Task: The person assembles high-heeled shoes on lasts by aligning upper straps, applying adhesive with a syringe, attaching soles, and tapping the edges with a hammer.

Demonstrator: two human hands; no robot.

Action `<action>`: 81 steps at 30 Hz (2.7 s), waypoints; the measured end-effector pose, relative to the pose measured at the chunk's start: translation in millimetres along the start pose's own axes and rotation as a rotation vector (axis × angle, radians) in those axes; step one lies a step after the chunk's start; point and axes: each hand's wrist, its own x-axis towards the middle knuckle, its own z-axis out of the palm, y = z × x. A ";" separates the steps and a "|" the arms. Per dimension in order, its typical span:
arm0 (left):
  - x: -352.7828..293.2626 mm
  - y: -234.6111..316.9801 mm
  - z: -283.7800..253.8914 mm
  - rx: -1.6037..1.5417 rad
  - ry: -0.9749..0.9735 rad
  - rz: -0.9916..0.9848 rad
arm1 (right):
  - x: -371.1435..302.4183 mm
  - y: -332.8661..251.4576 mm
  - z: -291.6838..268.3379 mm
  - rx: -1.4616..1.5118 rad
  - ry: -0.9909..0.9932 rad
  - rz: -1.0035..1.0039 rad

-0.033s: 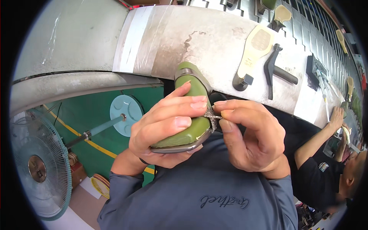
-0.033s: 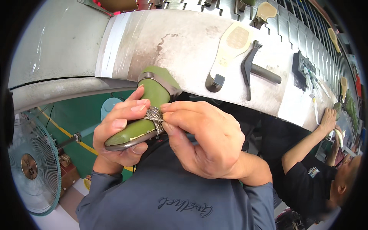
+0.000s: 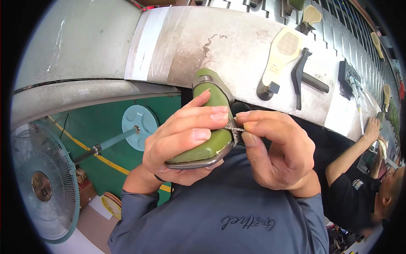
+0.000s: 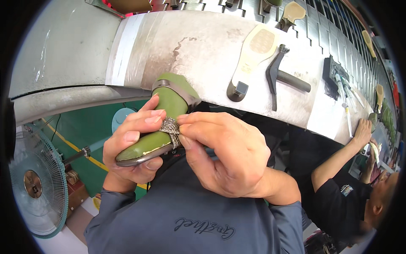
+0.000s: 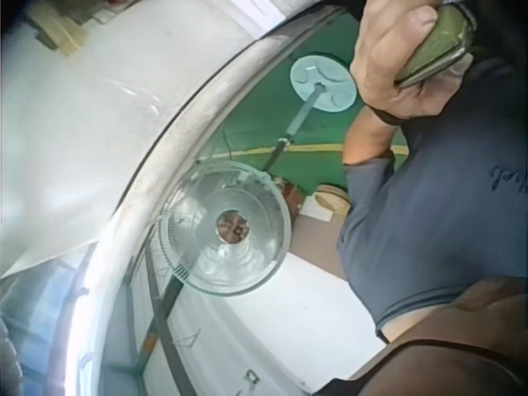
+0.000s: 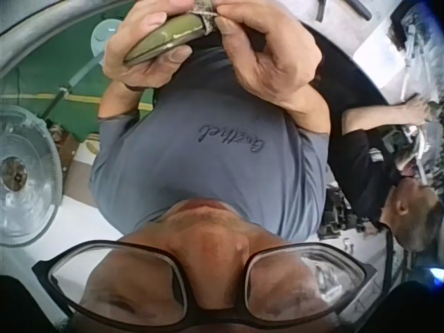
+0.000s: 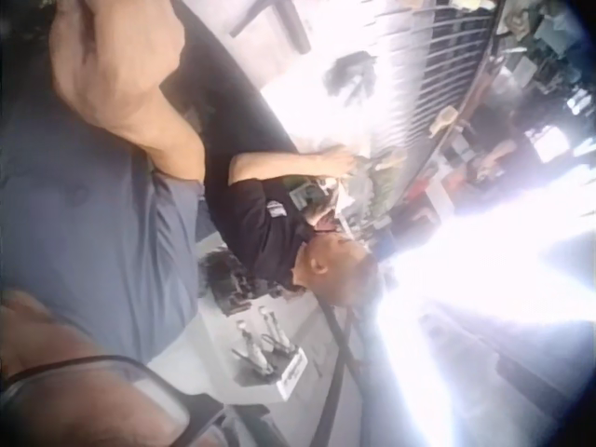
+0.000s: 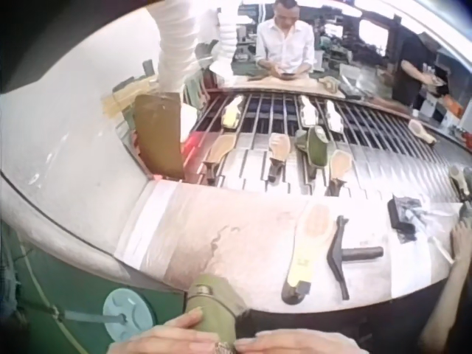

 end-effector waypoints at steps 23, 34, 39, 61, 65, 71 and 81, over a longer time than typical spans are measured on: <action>31.6 0.1 25.6 -0.127 0.374 -0.168 | 21.5 22.0 2.7 0.025 0.111 -0.138; 36.9 7.7 25.4 -0.017 0.315 -0.248 | 32.6 24.0 9.1 -0.113 0.162 -0.202; 39.4 8.3 26.8 -0.015 0.331 -0.260 | 36.9 23.9 9.4 -0.242 0.211 -0.327; 57.0 -11.6 -15.5 -0.141 0.434 -0.348 | 60.7 33.1 37.1 -0.415 0.054 -0.525; 50.7 -17.7 -32.9 -0.238 0.459 -0.366 | 61.5 32.1 47.4 -0.365 0.000 -0.529; 46.2 -15.4 -39.9 -0.272 0.434 -0.389 | 66.7 22.0 48.6 -0.224 -0.036 -0.416; 48.6 -20.9 -43.6 -0.368 0.430 -0.331 | 92.5 18.8 25.0 0.257 -0.304 0.096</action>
